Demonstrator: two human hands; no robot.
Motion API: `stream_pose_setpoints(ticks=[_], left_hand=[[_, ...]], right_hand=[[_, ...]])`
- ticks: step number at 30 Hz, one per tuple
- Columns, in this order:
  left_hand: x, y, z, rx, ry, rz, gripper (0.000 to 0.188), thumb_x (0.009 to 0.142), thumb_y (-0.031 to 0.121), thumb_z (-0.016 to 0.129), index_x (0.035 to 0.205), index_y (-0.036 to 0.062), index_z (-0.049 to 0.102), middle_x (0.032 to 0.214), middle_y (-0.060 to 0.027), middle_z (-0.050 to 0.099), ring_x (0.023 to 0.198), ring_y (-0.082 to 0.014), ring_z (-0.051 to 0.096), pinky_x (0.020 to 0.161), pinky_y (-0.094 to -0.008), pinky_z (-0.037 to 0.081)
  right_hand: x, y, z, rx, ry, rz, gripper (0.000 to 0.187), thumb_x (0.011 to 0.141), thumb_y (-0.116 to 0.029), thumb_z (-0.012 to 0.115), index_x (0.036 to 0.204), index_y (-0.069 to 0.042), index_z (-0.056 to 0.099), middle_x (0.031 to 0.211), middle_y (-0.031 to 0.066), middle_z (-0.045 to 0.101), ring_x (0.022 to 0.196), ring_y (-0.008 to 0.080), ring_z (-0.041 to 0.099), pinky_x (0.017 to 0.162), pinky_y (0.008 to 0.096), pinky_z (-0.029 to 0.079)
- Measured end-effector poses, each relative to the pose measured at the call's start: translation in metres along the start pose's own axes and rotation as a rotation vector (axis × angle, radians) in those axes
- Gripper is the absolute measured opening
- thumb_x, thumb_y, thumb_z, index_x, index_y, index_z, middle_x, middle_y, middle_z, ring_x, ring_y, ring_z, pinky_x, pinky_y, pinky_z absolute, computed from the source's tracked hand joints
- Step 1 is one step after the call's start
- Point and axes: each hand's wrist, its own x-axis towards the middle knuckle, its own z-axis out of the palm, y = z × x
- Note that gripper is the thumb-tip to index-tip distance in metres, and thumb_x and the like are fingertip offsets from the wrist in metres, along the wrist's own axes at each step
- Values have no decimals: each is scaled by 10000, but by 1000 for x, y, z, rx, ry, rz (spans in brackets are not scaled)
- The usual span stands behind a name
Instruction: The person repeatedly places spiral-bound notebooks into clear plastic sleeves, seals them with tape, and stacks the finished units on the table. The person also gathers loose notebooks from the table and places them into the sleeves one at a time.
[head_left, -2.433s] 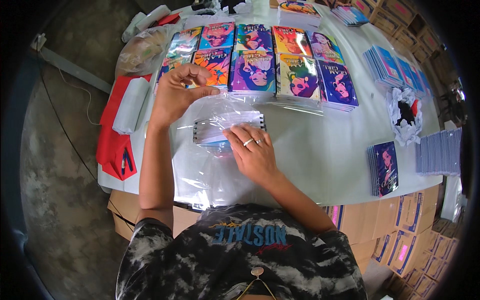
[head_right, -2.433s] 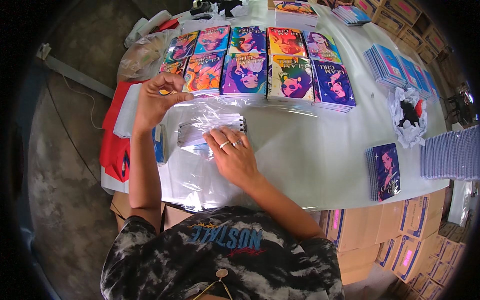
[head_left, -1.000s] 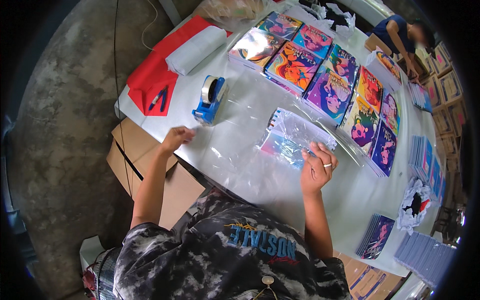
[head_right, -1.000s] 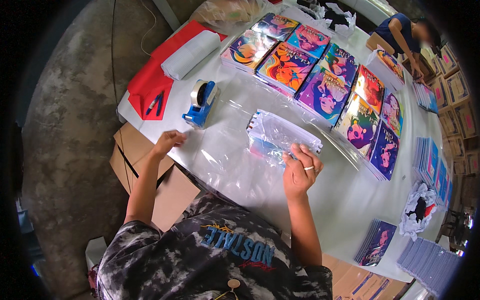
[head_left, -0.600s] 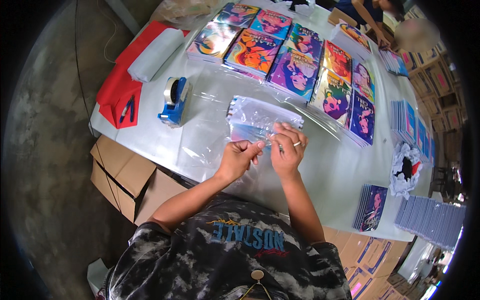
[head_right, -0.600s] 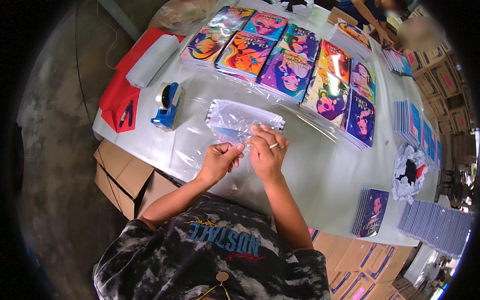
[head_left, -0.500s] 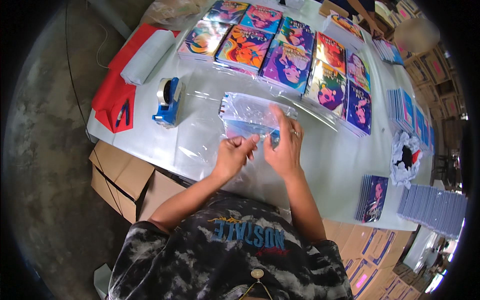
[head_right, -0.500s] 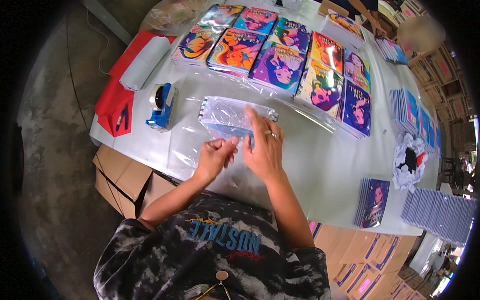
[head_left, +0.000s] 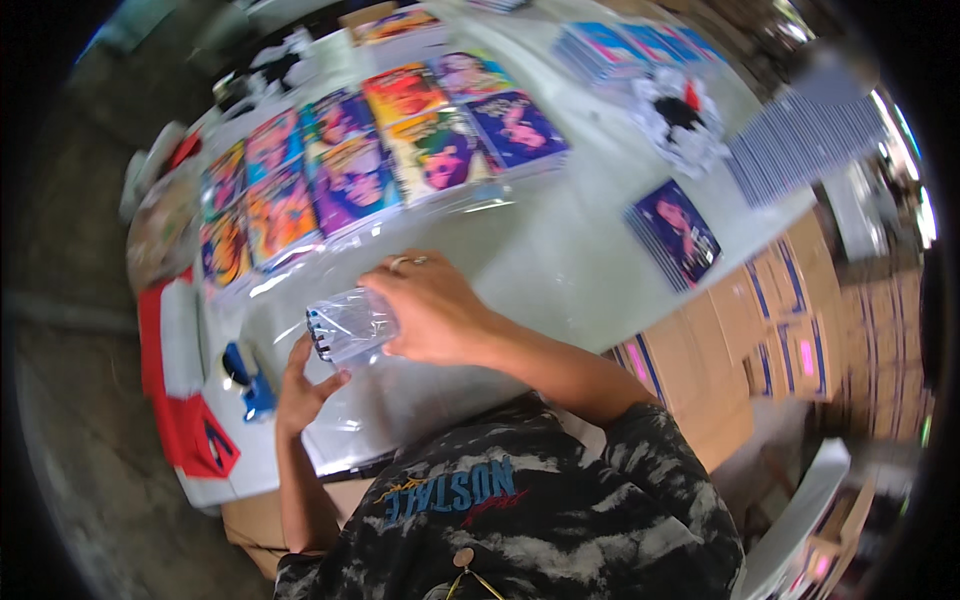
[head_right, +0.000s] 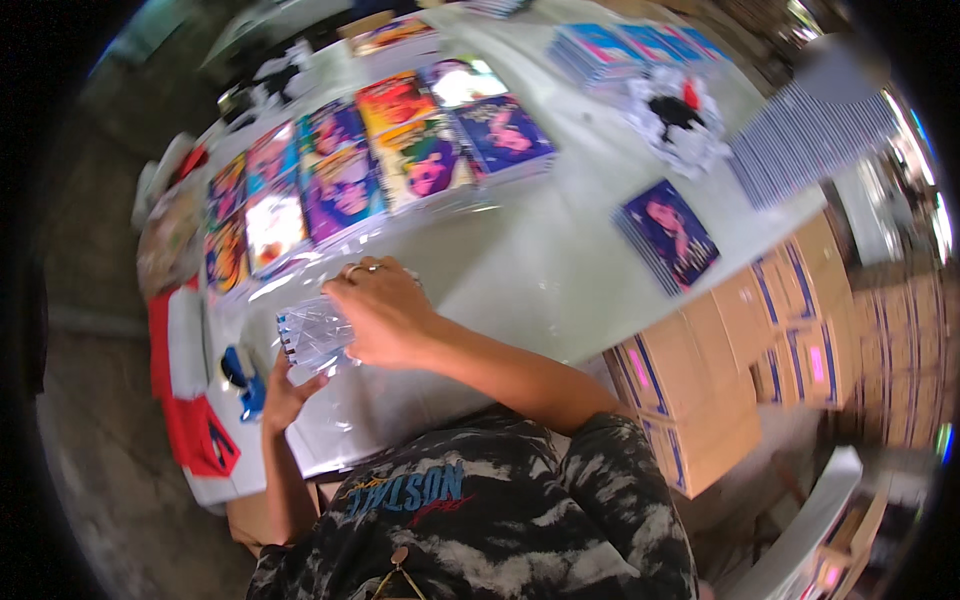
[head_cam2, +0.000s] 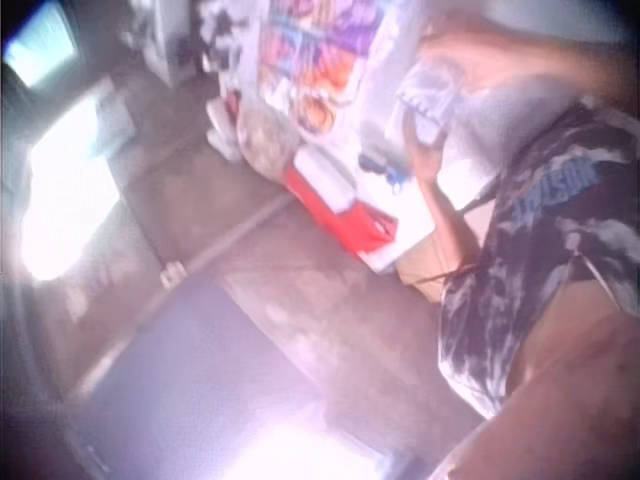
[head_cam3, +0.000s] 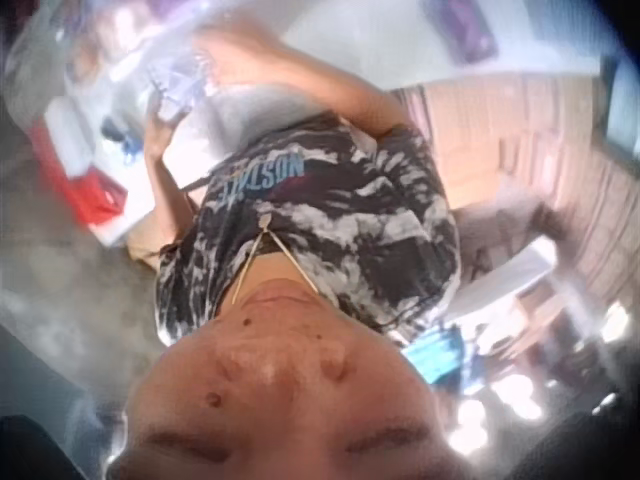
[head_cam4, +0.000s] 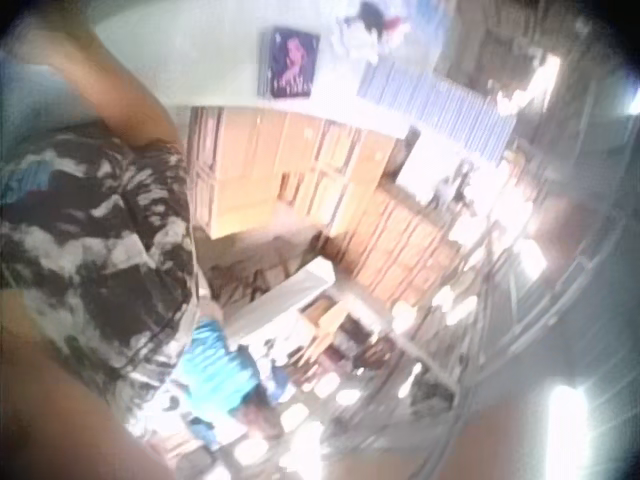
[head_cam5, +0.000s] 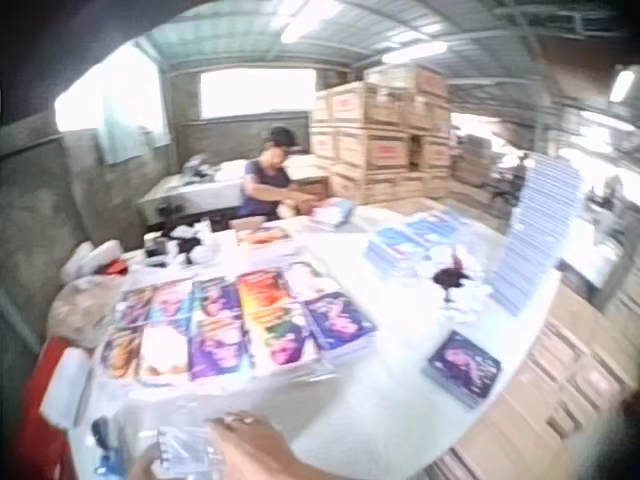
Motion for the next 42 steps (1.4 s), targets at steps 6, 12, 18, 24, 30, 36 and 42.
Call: stream_pose_setpoints(ticks=[6,12,18,24,30,36,42], left_hand=[[110,183,63,93,-333,665,613,507,188,849,1049,14,621,971,-138,643,861,-250,633,794,-315,485],[224,296,281,26,-126,1307,533,550,147,793,1048,98,609,1030,-47,607,961,-229,569,790,-339,493],[250,213,435,116,-176,1311,486,659,195,740,1114,147,576,1169,-25,547,1088,-226,503,859,-362,451],[295,193,375,258,146,866,534,762,279,689,1236,115,505,1277,-132,466,1207,-333,407,980,-478,315],[335,116,327,752,41,532,453,846,231,608,1262,93,495,1113,-147,597,1028,-324,559,879,-391,433],[293,219,191,-149,-807,615,292,925,241,535,1100,21,612,907,-156,664,829,-275,622,770,-295,474],[369,117,203,640,-100,-321,839,776,571,606,1306,-40,385,1304,-274,448,1186,-376,469,926,-483,411]], right_hand=[[-144,61,-152,117,340,278,728,566,-204,845,1187,-8,520,1130,108,561,1064,255,537,906,348,411],[-265,185,-196,-468,900,460,638,594,181,588,1186,-43,506,1209,147,530,1197,330,452,1009,396,351],[-329,272,-125,-534,795,635,582,653,185,494,1195,-29,490,1268,172,502,1259,360,398,1026,414,327],[-307,252,-99,-722,1086,648,408,755,99,484,1157,26,500,1219,197,521,1165,380,461,985,439,344],[-192,244,-60,-227,1044,456,406,776,9,561,1175,44,494,1216,179,512,1133,332,478,963,436,345],[-127,242,-112,101,771,580,373,722,-103,714,1062,-14,588,999,125,588,886,227,541,817,333,414],[-128,186,-133,168,634,895,175,768,-74,683,903,17,620,801,66,611,706,124,529,685,239,426]])
